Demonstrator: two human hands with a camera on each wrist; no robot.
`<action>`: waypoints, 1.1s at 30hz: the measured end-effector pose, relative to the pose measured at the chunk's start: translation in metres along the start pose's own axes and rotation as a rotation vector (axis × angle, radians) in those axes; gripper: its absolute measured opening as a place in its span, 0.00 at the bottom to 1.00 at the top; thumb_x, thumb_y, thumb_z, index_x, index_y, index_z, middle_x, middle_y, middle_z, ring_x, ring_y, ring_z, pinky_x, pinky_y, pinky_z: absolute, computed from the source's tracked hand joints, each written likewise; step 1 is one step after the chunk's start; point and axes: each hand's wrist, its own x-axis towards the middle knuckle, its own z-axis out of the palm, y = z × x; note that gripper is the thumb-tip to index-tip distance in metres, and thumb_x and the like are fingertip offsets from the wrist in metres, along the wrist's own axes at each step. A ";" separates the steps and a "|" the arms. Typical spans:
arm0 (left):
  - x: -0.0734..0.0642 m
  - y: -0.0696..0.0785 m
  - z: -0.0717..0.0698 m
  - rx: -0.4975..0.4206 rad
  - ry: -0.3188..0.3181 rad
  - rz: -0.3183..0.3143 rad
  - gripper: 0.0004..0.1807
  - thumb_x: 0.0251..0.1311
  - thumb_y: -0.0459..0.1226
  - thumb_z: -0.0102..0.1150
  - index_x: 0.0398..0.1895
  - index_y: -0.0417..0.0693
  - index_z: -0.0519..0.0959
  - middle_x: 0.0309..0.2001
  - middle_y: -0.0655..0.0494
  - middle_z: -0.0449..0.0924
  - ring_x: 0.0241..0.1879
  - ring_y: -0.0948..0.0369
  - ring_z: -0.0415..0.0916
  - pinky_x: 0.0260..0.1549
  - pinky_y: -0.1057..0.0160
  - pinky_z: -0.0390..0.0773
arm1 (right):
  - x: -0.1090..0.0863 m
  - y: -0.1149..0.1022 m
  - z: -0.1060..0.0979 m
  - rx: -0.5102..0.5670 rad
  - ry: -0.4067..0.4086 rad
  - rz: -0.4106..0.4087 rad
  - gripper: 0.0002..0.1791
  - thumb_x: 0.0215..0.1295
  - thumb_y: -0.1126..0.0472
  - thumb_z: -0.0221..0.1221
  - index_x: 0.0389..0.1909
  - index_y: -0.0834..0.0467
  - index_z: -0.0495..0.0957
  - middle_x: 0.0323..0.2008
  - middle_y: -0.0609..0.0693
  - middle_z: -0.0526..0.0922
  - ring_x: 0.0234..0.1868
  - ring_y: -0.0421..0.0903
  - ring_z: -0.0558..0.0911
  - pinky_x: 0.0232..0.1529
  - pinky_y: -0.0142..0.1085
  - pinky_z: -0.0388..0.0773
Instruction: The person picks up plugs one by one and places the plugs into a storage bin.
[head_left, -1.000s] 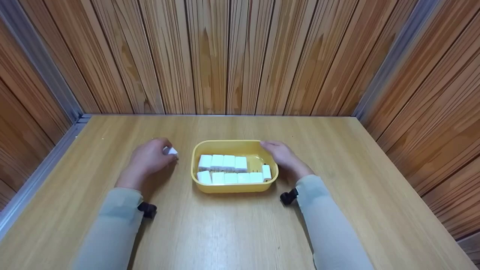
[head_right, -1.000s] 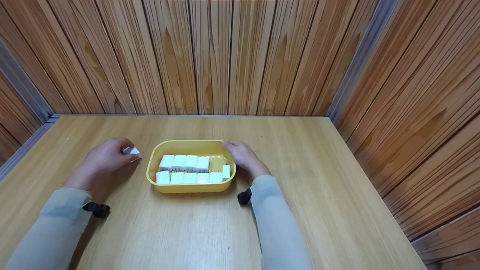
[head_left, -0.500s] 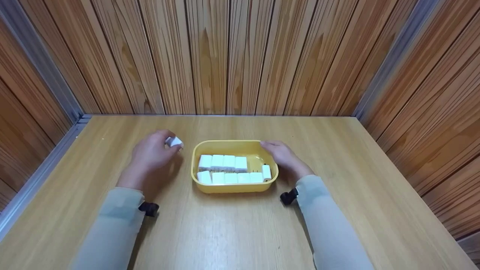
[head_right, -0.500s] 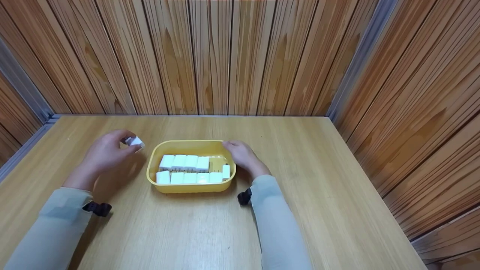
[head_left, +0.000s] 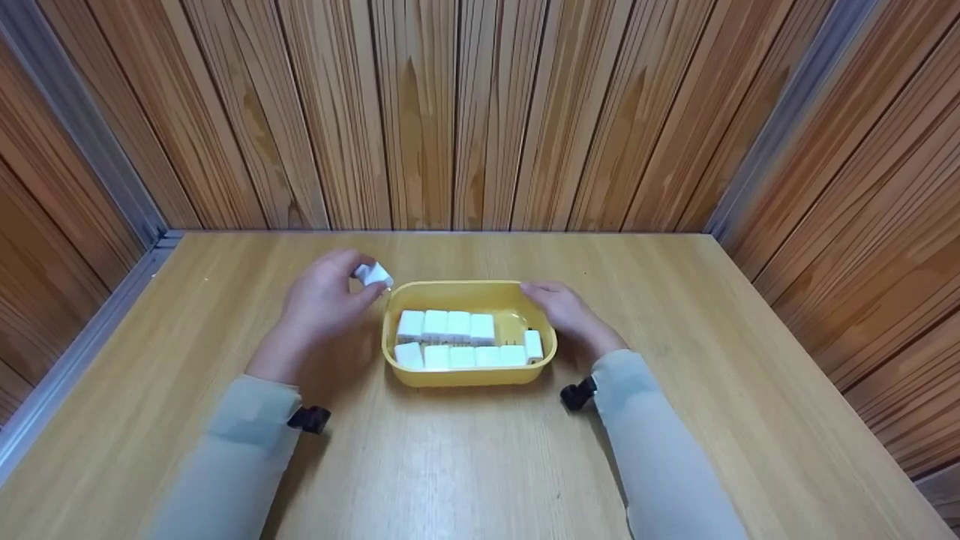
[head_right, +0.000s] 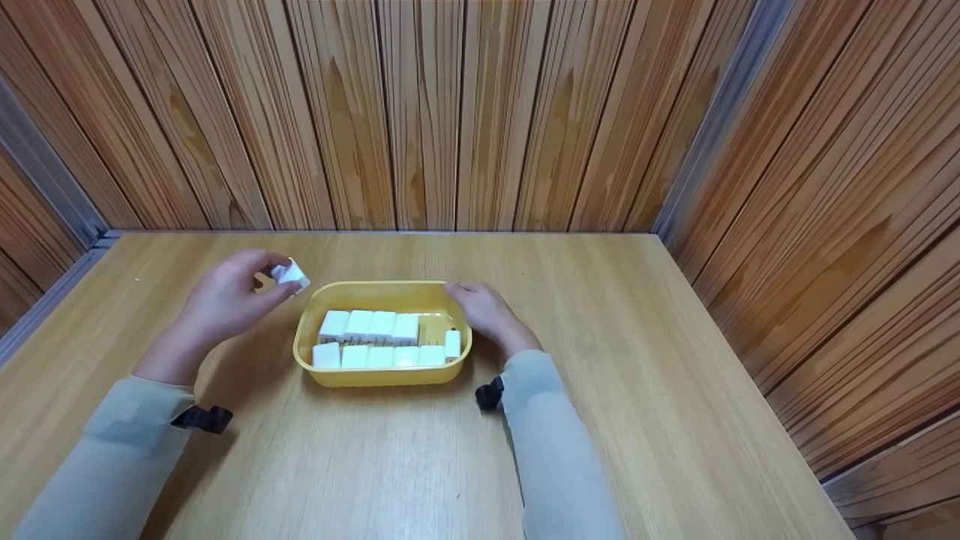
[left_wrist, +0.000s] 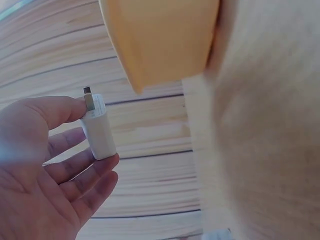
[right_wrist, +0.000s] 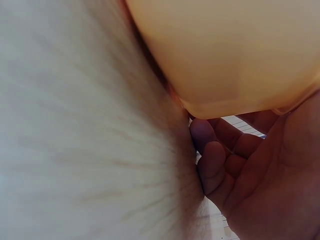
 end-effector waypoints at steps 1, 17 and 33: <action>0.000 0.003 0.001 0.000 0.003 0.012 0.20 0.78 0.45 0.70 0.65 0.46 0.82 0.56 0.50 0.82 0.56 0.49 0.79 0.59 0.42 0.81 | 0.000 0.000 0.000 0.004 -0.002 -0.005 0.43 0.85 0.34 0.54 0.84 0.62 0.67 0.81 0.59 0.71 0.83 0.58 0.67 0.84 0.53 0.57; -0.002 0.027 0.023 -0.025 -0.015 0.113 0.19 0.76 0.45 0.72 0.63 0.49 0.83 0.57 0.54 0.83 0.58 0.51 0.80 0.60 0.45 0.82 | -0.003 0.002 0.002 0.062 0.001 0.037 0.42 0.83 0.33 0.56 0.83 0.58 0.68 0.78 0.55 0.74 0.79 0.54 0.73 0.81 0.50 0.65; 0.003 0.052 0.044 -0.008 -0.056 0.201 0.19 0.76 0.44 0.72 0.63 0.46 0.84 0.57 0.51 0.85 0.59 0.48 0.83 0.61 0.45 0.83 | -0.004 0.001 0.002 0.115 0.002 0.053 0.45 0.80 0.32 0.59 0.84 0.57 0.66 0.82 0.54 0.69 0.83 0.54 0.66 0.84 0.51 0.58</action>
